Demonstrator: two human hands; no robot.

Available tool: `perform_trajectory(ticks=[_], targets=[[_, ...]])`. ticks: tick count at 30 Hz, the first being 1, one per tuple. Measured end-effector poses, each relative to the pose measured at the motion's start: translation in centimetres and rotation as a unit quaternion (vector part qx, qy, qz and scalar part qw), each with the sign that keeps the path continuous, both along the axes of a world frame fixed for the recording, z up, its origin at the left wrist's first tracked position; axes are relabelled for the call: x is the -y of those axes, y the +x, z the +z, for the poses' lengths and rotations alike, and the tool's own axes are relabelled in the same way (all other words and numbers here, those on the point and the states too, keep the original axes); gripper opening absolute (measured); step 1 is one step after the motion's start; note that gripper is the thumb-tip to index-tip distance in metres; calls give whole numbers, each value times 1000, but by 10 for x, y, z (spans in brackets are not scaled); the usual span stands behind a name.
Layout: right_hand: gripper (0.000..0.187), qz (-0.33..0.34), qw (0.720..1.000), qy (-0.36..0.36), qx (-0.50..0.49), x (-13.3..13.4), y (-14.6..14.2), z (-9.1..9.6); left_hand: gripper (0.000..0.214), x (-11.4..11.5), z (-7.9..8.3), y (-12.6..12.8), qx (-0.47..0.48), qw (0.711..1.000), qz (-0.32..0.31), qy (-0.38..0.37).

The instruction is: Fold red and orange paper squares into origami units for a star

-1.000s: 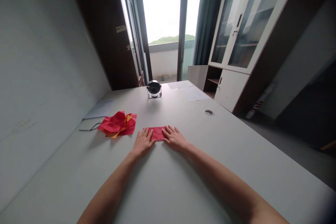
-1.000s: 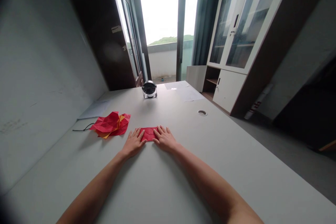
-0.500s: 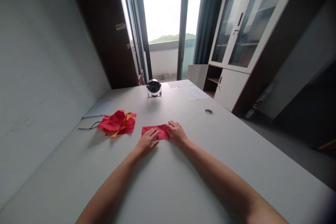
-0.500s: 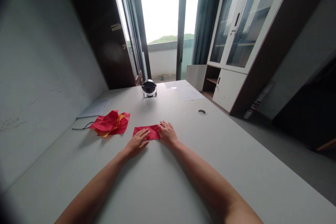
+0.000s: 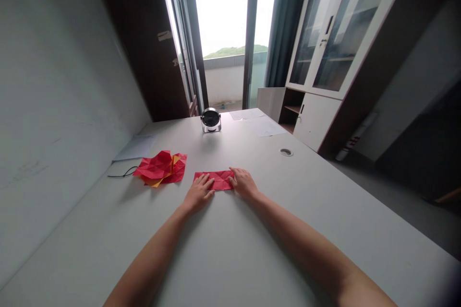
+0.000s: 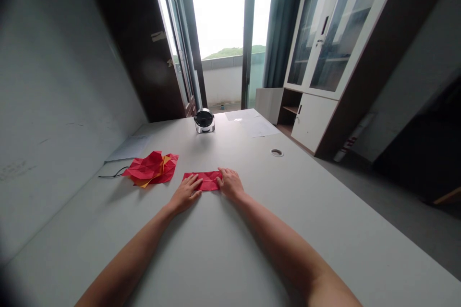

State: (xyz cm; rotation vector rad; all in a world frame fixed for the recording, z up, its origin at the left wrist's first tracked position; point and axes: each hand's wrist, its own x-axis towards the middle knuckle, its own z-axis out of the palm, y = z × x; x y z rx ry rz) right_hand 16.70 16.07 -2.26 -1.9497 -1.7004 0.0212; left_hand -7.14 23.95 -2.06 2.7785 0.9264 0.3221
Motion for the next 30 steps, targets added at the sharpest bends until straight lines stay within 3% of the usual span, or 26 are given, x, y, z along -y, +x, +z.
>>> perform_trajectory(ticks=[9, 15, 23, 30], targets=[[36, 71, 992, 62, -82, 2, -3, 7, 55, 0, 0, 0, 5, 1000, -2, -2], [45, 123, 989, 61, -58, 7, -11, 12, 55, 0, 0, 1, 6, 1000, 1, -3], [44, 251, 965, 59, -54, 17, -22, 20, 59, -4, -6, 0, 4, 1000, 10, 4], [41, 252, 965, 27, -64, 20, -26, 26, 59, -4, -7, 0, 1, 1000, 21, 9]])
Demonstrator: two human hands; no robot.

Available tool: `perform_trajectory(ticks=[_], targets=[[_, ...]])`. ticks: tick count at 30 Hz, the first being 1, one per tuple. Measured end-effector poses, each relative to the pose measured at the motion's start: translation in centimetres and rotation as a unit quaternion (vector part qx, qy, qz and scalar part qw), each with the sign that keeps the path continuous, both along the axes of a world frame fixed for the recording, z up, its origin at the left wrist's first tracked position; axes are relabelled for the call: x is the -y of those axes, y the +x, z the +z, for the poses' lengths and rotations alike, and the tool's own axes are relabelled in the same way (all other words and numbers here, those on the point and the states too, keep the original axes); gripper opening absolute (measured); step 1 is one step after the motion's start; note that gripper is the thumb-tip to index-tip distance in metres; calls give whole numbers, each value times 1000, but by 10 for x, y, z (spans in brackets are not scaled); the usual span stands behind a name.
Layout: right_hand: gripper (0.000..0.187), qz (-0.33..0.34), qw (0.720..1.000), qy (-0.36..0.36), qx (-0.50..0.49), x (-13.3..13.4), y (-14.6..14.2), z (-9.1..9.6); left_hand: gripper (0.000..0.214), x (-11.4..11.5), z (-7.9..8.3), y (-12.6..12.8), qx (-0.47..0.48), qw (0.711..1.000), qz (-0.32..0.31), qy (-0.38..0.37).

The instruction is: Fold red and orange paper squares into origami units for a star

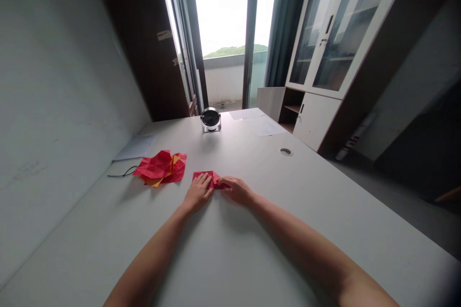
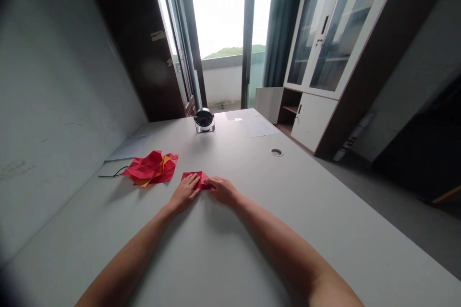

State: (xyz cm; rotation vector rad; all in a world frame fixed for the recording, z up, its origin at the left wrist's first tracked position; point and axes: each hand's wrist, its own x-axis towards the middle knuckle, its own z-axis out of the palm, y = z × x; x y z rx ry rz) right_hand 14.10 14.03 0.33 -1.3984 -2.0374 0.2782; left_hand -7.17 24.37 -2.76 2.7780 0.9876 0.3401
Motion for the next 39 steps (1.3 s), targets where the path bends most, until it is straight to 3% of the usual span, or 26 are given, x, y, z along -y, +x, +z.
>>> perform_trajectory(ticks=[8, 15, 19, 27, 39], targets=[[38, 35, 998, 11, 42, 0, -4, 0, 51, 3, 11, -1, 23, 999, 16, 24], [39, 22, 997, 23, 74, -2, -2, -3, 43, 14, 29, -2, 9, 997, 51, 49], [35, -24, 995, 5, 99, -1, -2, -5, 41, 14, 27, -1, 3, 998, 45, 42], [41, -16, 991, -21, 128, -2, -2, -6, 45, 10, 17, 0, 10, 999, -47, -4], [44, -13, 990, -13, 139, -2, -4, -8, 49, 13, 20, -1, 50, 997, -44, -42]])
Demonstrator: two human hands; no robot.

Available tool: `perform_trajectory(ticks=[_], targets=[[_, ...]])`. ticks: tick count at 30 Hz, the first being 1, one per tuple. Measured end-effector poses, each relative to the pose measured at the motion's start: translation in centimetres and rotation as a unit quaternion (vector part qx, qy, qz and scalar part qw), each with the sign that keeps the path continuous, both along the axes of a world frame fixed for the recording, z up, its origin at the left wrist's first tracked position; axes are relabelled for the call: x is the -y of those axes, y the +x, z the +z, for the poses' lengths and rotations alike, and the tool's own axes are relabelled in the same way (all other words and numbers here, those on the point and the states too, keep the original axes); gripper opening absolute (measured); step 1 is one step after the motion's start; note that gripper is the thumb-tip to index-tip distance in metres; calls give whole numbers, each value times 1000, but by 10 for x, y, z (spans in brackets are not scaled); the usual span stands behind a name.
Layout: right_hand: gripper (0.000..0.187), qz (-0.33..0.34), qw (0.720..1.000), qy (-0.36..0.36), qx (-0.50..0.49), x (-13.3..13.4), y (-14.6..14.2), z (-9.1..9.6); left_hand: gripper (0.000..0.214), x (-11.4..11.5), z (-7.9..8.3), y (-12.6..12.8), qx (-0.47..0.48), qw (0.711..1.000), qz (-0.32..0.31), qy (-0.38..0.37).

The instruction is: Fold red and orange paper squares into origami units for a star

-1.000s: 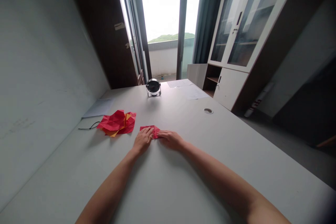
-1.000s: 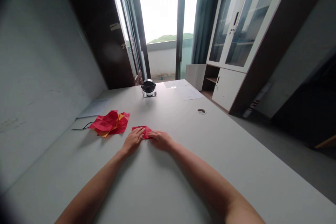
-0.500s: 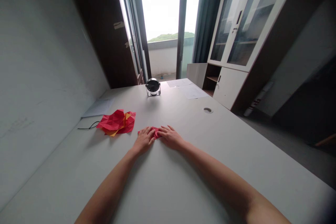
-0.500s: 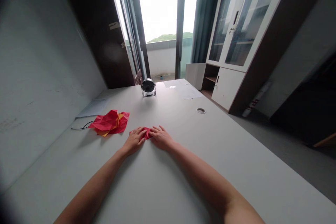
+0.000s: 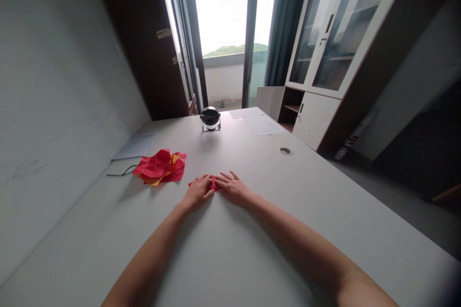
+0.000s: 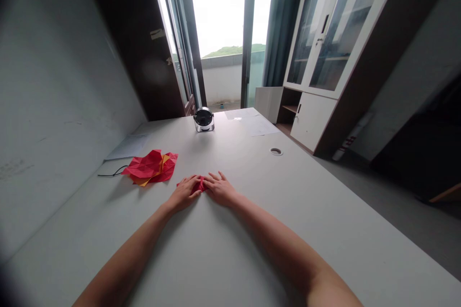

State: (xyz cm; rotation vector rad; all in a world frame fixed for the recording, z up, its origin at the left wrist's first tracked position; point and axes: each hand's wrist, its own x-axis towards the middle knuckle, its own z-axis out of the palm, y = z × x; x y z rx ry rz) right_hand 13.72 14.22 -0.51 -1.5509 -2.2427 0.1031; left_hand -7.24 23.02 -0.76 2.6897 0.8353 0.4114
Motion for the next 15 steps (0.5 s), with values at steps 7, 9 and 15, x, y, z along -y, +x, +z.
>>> perform_trajectory(ticks=[7, 9, 15], targets=[[25, -45, 998, 40, -26, -5, 1, -5, 45, -3, -1, 0, -27, 999, 27, -14], [21, -50, 997, 48, -29, -5, 2, -5, 45, -3, -2, 1, -34, 999, 35, -12], [20, -83, 994, 61, -33, -5, 6, -3, 43, -5, 0, 0, -37, 998, 60, -1]])
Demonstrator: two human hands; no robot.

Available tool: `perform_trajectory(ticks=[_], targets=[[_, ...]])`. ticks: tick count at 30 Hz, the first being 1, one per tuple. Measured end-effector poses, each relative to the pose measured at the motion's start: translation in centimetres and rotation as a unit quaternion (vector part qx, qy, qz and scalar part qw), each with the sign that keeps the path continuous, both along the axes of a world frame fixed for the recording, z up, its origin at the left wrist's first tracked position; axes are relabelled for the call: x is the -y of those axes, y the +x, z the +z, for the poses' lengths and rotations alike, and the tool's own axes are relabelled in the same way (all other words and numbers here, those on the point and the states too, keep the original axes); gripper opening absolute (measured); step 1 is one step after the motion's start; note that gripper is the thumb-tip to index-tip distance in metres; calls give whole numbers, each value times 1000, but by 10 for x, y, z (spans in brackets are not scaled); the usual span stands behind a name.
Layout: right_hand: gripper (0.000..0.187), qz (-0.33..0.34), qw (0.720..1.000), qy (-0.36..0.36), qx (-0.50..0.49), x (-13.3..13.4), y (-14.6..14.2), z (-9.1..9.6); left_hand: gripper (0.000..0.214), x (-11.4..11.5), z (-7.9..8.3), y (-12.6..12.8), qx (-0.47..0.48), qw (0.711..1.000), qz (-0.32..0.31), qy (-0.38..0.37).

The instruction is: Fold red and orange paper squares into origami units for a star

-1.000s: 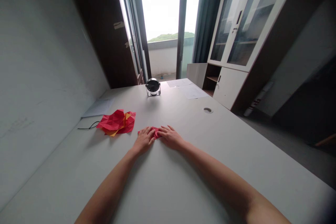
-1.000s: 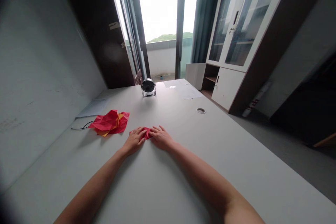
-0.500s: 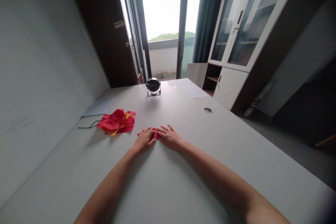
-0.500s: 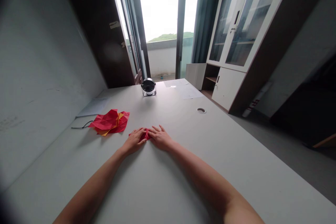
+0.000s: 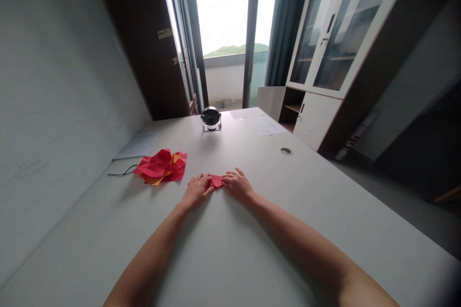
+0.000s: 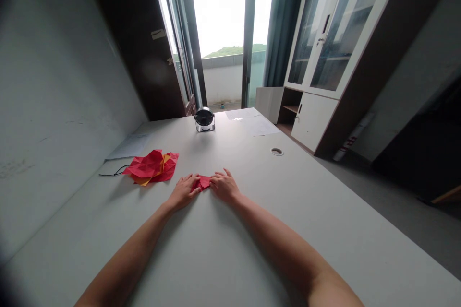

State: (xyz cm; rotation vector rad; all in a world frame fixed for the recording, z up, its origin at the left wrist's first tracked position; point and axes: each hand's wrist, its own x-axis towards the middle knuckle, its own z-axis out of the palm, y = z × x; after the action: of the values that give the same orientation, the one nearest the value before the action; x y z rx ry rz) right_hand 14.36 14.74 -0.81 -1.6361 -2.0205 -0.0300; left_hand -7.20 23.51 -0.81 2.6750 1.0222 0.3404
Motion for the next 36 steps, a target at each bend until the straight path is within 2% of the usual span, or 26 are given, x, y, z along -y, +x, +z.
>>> perform_trajectory(ticks=[7, 13, 19, 22, 27, 30, 36], targets=[[23, -54, 999, 2, 6, 0, 1, 1, 43, -5, -2, -6, -1, 999, 50, 21], [20, -83, 996, -19, -20, -3, 1, -1, 45, -5, -5, -6, -4, 1000, 0, 13], [22, -43, 998, -14, -39, -3, -1, 0, 59, -6, -11, -3, 34, 999, -13, 27], [24, -32, 996, -22, -81, -3, -4, 0, 52, -4, -8, -3, 35, 998, -37, 37], [23, -56, 983, -50, -166, -6, -2, -3, 46, -1, -1, -3, 43, 996, -61, 40], [16, -45, 975, -57, -210, -7, 0, -5, 46, 0, 0, -3, 54, 996, -59, 34], [18, -12, 959, -50, -277, -6, 0, -3, 45, -1, 0, -2, 75, 996, -33, 34]])
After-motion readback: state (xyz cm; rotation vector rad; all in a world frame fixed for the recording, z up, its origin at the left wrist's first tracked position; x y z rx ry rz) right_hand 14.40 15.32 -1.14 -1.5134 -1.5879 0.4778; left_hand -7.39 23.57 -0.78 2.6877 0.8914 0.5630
